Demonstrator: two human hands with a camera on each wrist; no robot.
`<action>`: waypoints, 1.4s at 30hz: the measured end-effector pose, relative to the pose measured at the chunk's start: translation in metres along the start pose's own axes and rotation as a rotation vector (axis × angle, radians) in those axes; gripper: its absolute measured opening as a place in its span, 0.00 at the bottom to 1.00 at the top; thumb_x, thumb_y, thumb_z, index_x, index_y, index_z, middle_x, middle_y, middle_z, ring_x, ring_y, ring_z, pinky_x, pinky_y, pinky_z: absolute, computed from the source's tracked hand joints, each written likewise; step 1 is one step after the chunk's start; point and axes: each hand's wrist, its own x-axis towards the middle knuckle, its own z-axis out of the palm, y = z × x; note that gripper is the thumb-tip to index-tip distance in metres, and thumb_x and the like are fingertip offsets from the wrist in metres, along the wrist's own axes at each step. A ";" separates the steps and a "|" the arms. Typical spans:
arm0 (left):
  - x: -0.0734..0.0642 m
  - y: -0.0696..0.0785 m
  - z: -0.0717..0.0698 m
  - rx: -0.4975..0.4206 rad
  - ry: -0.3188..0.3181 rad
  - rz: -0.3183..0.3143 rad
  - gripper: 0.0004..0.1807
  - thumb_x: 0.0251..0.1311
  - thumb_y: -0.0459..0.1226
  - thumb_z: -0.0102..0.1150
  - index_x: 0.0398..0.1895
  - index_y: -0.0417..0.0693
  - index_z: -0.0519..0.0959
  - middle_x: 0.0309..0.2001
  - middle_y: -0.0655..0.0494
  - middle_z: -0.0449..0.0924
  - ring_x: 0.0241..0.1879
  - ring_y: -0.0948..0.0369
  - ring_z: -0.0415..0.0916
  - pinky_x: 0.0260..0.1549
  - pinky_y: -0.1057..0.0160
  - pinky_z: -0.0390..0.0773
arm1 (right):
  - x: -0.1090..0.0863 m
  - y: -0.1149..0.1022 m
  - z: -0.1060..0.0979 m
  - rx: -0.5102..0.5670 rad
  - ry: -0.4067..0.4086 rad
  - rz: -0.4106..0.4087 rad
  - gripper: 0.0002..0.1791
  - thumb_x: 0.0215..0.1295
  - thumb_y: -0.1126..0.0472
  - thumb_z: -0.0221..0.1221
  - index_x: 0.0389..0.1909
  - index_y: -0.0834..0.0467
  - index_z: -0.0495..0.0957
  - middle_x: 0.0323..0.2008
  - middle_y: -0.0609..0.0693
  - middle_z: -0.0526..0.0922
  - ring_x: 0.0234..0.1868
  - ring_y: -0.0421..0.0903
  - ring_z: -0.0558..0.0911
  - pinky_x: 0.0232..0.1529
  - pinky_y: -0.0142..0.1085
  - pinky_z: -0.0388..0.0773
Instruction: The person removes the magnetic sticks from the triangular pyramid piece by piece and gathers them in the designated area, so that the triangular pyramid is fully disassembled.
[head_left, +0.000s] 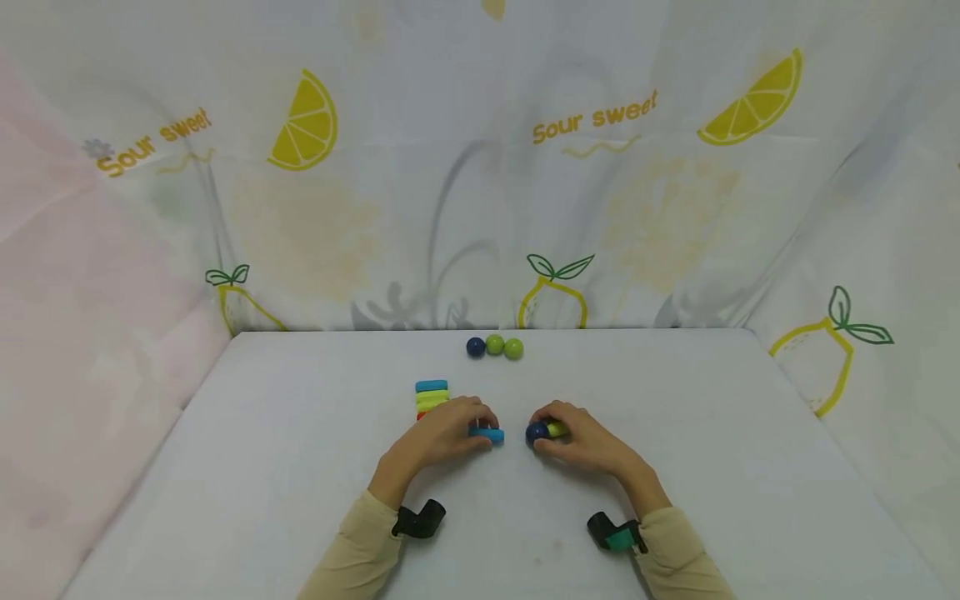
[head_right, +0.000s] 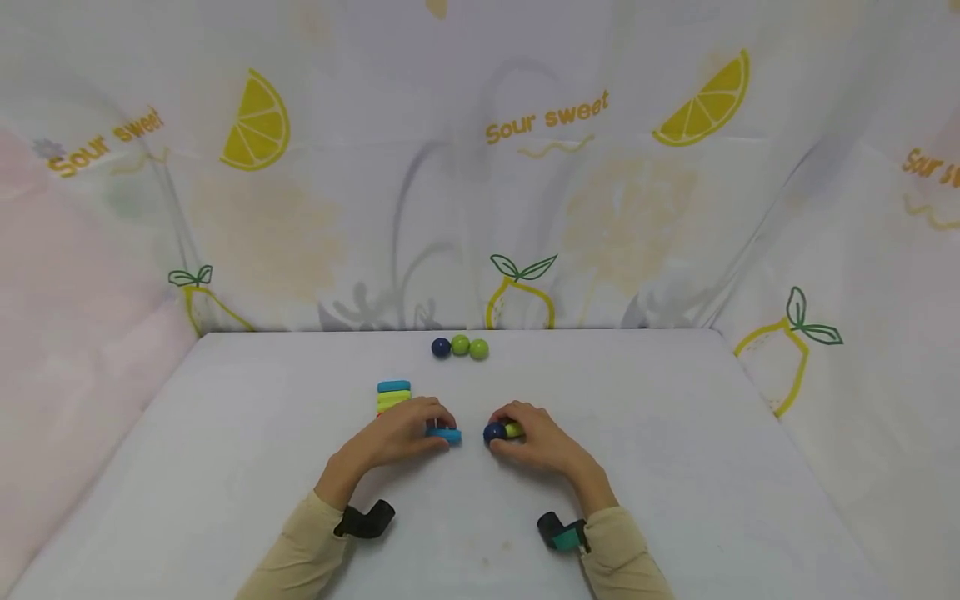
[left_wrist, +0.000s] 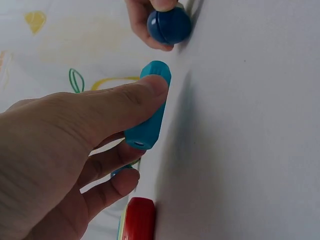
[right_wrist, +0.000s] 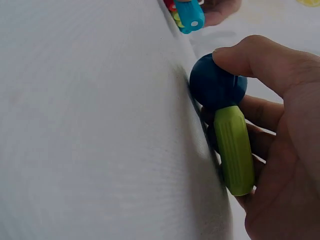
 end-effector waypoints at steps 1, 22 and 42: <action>-0.002 -0.001 -0.001 -0.004 0.006 -0.003 0.11 0.57 0.41 0.65 0.43 0.51 0.81 0.37 0.61 0.78 0.38 0.66 0.73 0.41 0.67 0.75 | -0.001 0.000 0.000 0.008 0.000 0.007 0.18 0.63 0.49 0.60 0.51 0.51 0.74 0.45 0.44 0.78 0.47 0.42 0.74 0.52 0.45 0.66; -0.030 -0.028 -0.030 -0.102 0.122 -0.109 0.06 0.52 0.40 0.69 0.30 0.55 0.80 0.28 0.62 0.75 0.29 0.65 0.70 0.32 0.70 0.71 | -0.002 -0.001 -0.001 0.053 -0.032 0.024 0.19 0.64 0.48 0.59 0.52 0.50 0.73 0.47 0.45 0.77 0.49 0.45 0.73 0.53 0.45 0.65; -0.035 -0.038 -0.028 0.000 0.087 -0.245 0.11 0.46 0.40 0.73 0.27 0.53 0.78 0.26 0.63 0.75 0.27 0.67 0.68 0.29 0.68 0.70 | -0.007 0.006 -0.015 0.025 -0.019 0.017 0.17 0.60 0.50 0.63 0.49 0.50 0.78 0.46 0.44 0.77 0.48 0.42 0.75 0.52 0.39 0.72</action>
